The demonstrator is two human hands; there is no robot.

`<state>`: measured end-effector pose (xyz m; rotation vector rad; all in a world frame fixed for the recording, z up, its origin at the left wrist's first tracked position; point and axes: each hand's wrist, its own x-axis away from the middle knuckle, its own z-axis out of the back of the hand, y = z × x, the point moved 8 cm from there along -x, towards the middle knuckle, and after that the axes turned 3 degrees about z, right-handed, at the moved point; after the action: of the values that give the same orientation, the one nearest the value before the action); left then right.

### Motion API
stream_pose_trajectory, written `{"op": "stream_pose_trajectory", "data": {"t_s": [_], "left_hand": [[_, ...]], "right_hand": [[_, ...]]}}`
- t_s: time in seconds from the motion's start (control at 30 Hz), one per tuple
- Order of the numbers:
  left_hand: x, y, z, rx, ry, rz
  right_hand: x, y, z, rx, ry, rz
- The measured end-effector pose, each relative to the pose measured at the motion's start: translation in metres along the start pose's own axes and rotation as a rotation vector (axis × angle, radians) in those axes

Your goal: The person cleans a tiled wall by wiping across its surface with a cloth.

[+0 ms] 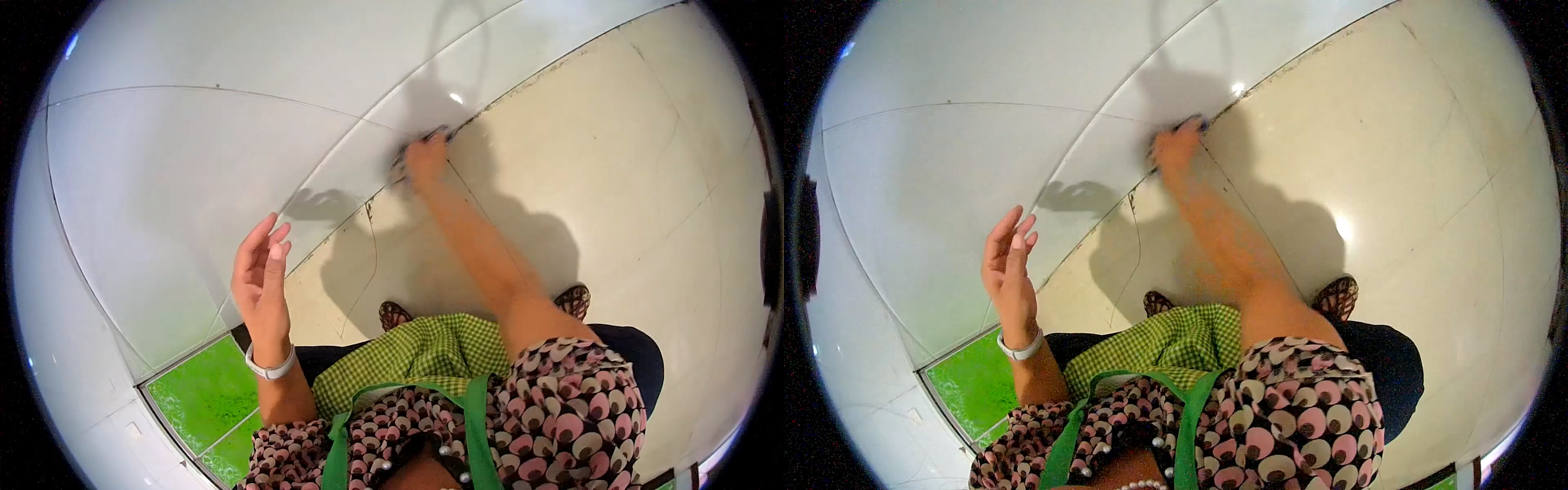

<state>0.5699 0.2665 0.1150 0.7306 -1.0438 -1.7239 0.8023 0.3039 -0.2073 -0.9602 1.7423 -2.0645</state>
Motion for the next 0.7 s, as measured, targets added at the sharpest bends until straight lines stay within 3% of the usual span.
{"op": "stream_pose_trajectory", "data": {"t_s": [0.1,0.13,0.17,0.3,0.33,0.37,0.43,0.47,0.53,0.57,0.63,0.7], "left_hand": [[0.012,0.009,0.009,0.027,0.019,-0.045],[0.016,0.010,0.012,0.030,0.018,-0.047],[0.019,0.011,0.016,0.029,0.032,-0.060],[0.020,0.015,0.025,-0.015,0.029,-0.090],[0.019,0.015,0.026,-0.013,0.032,-0.088],[0.017,0.015,0.026,-0.024,0.033,-0.075],[0.015,0.017,0.025,-0.033,0.036,-0.060],[0.014,0.018,0.022,-0.015,0.022,-0.054],[0.013,0.017,0.019,0.006,0.009,-0.045],[0.013,0.015,0.017,0.015,0.007,-0.040],[0.011,0.010,0.015,0.024,0.009,-0.035],[0.007,0.007,0.015,0.039,0.012,-0.031]], "right_hand": [[-0.027,-0.076,0.106,0.096,0.311,0.119],[-0.032,-0.095,0.139,0.047,0.428,0.063],[-0.066,-0.104,0.173,0.263,0.613,0.381],[-0.087,-0.167,0.243,0.211,0.581,0.415],[-0.088,-0.155,0.244,-0.019,0.524,0.292],[-0.089,-0.144,0.239,-0.246,0.462,0.166],[-0.100,-0.104,0.220,0.012,0.482,0.068],[-0.144,-0.045,0.195,0.257,0.366,0.019],[-0.087,-0.020,0.120,0.085,0.244,-0.139],[-0.072,-0.008,0.078,0.373,0.075,0.003],[-0.031,0.006,0.033,0.300,0.238,0.203],[0.007,0.012,-0.007,-0.117,0.049,-0.110]]}}
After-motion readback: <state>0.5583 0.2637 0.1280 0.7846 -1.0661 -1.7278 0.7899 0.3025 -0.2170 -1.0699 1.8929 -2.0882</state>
